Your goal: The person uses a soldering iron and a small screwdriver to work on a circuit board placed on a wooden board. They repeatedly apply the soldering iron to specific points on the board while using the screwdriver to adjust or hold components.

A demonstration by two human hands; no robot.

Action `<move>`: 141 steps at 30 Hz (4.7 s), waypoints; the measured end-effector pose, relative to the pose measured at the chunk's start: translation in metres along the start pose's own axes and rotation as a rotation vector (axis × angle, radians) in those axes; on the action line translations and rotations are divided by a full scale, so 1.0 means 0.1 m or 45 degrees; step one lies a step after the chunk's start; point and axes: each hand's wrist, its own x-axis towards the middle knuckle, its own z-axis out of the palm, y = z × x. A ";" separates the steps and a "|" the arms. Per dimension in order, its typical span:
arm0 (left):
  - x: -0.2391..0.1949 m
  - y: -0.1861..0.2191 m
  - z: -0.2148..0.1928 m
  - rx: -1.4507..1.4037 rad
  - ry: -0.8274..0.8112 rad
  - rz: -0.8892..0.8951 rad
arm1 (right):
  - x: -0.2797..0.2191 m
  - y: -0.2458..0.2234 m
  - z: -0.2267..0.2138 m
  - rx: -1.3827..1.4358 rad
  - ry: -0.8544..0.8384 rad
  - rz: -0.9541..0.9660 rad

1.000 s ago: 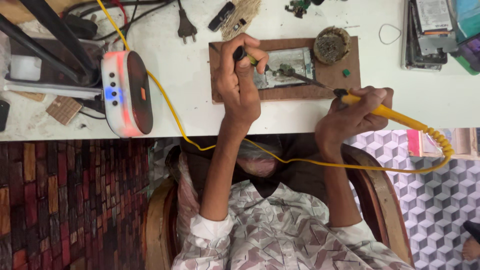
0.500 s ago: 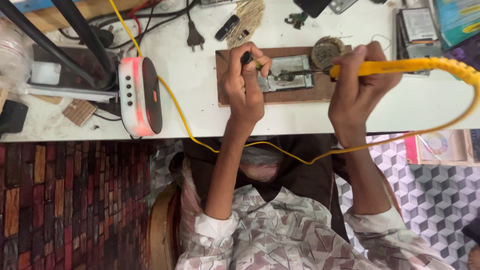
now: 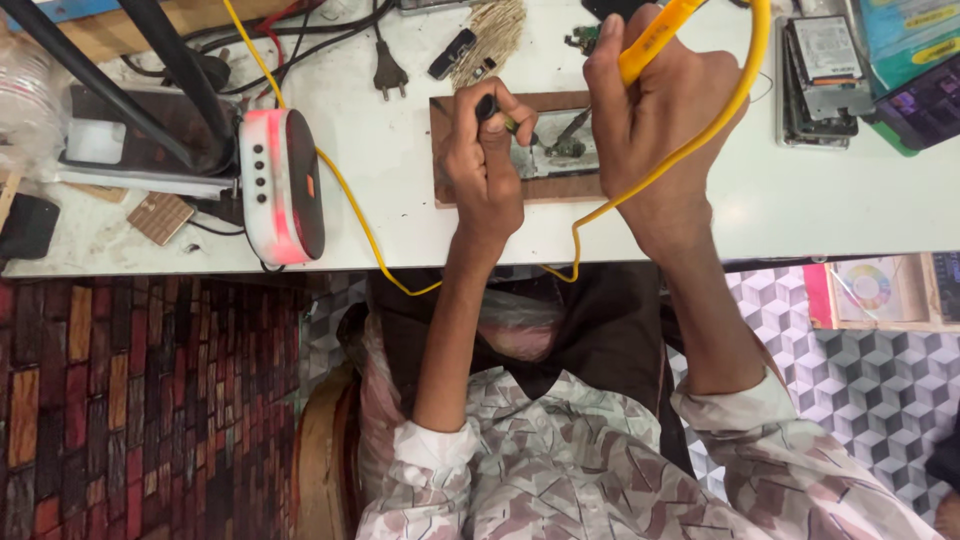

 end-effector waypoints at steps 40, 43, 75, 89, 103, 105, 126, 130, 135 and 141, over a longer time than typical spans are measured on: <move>-0.05 -0.07 0.01 -0.009 0.027 -0.050 | -0.11 0.08 -0.21 0.015 -0.102 -0.085; -0.04 -0.02 0.02 0.000 0.024 -0.047 | -0.06 0.07 -0.21 0.151 -0.136 0.118; -0.02 0.03 0.03 -0.092 0.031 -0.065 | -0.71 0.73 0.06 0.800 0.723 0.547; -0.09 -0.01 0.06 -0.129 0.120 -0.196 | -1.18 1.41 0.00 0.937 0.856 0.818; -0.09 -0.01 0.07 0.017 0.124 -0.167 | -1.26 1.32 0.08 0.829 0.623 0.700; -0.11 -0.02 0.05 0.044 0.141 -0.190 | -1.27 1.34 0.08 0.827 0.611 0.713; -0.06 0.04 0.03 -0.048 0.037 -0.114 | -1.22 0.86 0.47 1.119 1.001 0.862; -0.05 0.03 0.02 -0.069 0.011 -0.089 | -1.20 0.81 0.48 1.060 0.961 0.879; -0.03 0.03 0.03 -0.012 0.014 -0.043 | -1.20 0.80 0.48 0.999 0.956 0.855; -0.03 0.03 0.01 0.023 -0.005 -0.060 | -1.21 0.82 0.47 1.040 0.938 0.844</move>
